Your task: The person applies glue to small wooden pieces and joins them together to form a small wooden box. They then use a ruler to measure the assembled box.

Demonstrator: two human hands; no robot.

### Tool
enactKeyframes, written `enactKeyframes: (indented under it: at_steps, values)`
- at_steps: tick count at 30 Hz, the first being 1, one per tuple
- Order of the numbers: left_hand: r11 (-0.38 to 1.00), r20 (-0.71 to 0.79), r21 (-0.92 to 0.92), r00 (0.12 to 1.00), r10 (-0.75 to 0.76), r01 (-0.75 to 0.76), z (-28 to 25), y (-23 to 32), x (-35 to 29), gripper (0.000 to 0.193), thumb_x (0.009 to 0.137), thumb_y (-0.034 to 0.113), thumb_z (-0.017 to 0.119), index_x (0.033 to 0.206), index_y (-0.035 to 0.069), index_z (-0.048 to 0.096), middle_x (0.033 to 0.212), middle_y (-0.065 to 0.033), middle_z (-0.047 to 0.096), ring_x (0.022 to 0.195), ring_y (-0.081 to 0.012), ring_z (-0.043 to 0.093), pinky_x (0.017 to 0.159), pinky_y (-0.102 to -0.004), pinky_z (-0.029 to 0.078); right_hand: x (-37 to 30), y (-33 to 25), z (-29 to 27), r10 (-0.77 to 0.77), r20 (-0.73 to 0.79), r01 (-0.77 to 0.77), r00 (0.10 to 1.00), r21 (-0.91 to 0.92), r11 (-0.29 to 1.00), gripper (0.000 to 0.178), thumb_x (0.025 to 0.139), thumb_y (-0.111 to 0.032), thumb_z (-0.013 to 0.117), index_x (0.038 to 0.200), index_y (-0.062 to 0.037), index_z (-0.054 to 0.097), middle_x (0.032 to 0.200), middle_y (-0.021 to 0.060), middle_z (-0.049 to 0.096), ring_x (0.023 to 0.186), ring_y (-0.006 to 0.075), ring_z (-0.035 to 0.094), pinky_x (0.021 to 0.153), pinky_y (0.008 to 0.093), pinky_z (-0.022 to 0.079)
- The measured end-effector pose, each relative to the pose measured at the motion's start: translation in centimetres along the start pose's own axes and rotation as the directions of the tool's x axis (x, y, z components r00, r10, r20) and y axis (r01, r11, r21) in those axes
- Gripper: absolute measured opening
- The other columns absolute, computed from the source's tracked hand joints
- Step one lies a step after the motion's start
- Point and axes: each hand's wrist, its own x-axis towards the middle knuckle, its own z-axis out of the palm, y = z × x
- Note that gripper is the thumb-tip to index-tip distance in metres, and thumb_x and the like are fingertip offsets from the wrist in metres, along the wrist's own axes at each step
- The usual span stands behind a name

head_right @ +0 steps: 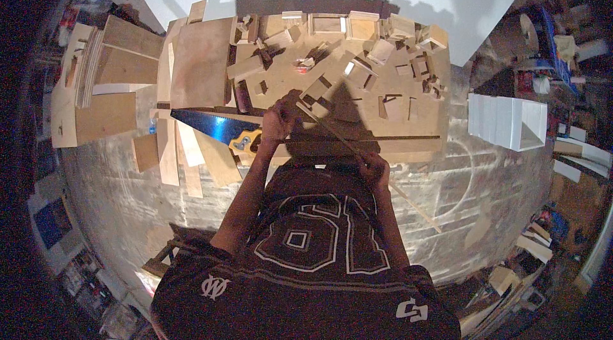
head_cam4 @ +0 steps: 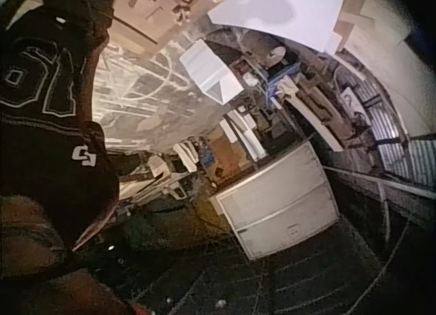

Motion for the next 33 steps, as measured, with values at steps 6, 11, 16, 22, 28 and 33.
enactKeyframes:
  at_steps: [6, 11, 16, 22, 28, 33]
  values:
    - [0.947, 0.193, 0.298, 0.979, 0.06, -0.117, -1.9, -0.4, 0.5, 0.031, 0.084, 0.032, 0.069, 0.105, 0.009, 0.07, 0.098, -0.0162, 0.069, 0.093, -0.041, 0.065, 0.082, -0.0499, 0.052, -1.1, 0.6, 0.1, 0.049, -0.061, -0.042, 0.997, 0.103, 0.994, 0.022, 0.088, -0.018, 0.073, 0.107, -0.0075, 0.076, 0.079, 0.0143, 0.07, 0.061, 0.0214, 0.065, 0.057, 0.0328, 0.052]
    - [0.95, 0.418, 0.293, 0.908, -0.029, -0.105, -4.1, -1.5, 1.1, 0.029, 0.089, 0.035, 0.064, 0.103, 0.011, 0.071, 0.098, -0.0168, 0.068, 0.097, -0.0392, 0.064, 0.086, -0.0517, 0.05, -1.4, 0.0, -1.8, 0.009, -0.09, -0.003, 0.996, 0.069, 0.998, 0.02, 0.088, -0.018, 0.073, 0.105, -0.0082, 0.076, 0.074, 0.0119, 0.067, 0.057, 0.0212, 0.062, 0.054, 0.0332, 0.049]
    - [0.918, 0.474, 0.387, 0.872, -0.122, -0.082, -3.2, -3.5, 1.8, 0.032, 0.088, 0.04, 0.064, 0.103, 0.013, 0.072, 0.106, -0.0164, 0.066, 0.106, -0.0381, 0.062, 0.09, -0.0553, 0.047, -1.8, 0.5, -3.0, -0.001, -0.077, 0.002, 0.997, 0.02, 1.0, 0.019, 0.089, -0.02, 0.073, 0.104, -0.0084, 0.077, 0.07, 0.0121, 0.065, 0.057, 0.0221, 0.061, 0.054, 0.0339, 0.048]
    - [0.917, 0.477, 0.364, 0.878, -0.033, -0.163, -4.4, -1.1, 1.1, 0.052, 0.067, 0.044, 0.081, 0.109, 0.016, 0.067, 0.121, -0.0131, 0.06, 0.125, -0.0362, 0.05, 0.097, -0.059, 0.041, -2.6, 2.0, -4.8, 0.076, -0.067, -0.08, 0.995, -0.06, 0.995, 0.02, 0.088, -0.023, 0.073, 0.102, -0.0105, 0.076, 0.079, 0.0123, 0.068, 0.06, 0.0254, 0.064, 0.056, 0.0363, 0.051]
    - [0.816, 0.429, 0.506, 0.902, 0.043, -0.279, -4.0, -1.3, -1.1, 0.078, 0.053, 0.034, 0.089, 0.123, 0.016, 0.057, 0.131, -0.0154, 0.052, 0.127, -0.0398, 0.046, 0.096, -0.06, 0.041, -3.1, 5.9, -5.7, -0.003, -0.127, -0.008, 0.992, -0.086, 0.996, 0.018, 0.089, -0.022, 0.073, 0.099, -0.0074, 0.075, 0.067, 0.0116, 0.059, 0.057, 0.024, 0.059, 0.053, 0.0375, 0.046]
    - [0.807, 0.326, 0.507, 0.934, 0.146, -0.303, -2.4, 2.6, -1.9, 0.07, 0.06, 0.03, 0.086, 0.121, 0.011, 0.058, 0.122, -0.0161, 0.055, 0.118, -0.0377, 0.052, 0.094, -0.0555, 0.044, -3.8, 6.4, -7.5, 0.088, -0.214, -0.082, 0.973, 0.035, 0.996, 0.014, 0.09, -0.013, 0.072, 0.098, -0.0014, 0.074, 0.065, 0.0112, 0.057, 0.055, 0.0184, 0.051, 0.052, 0.0326, 0.042]
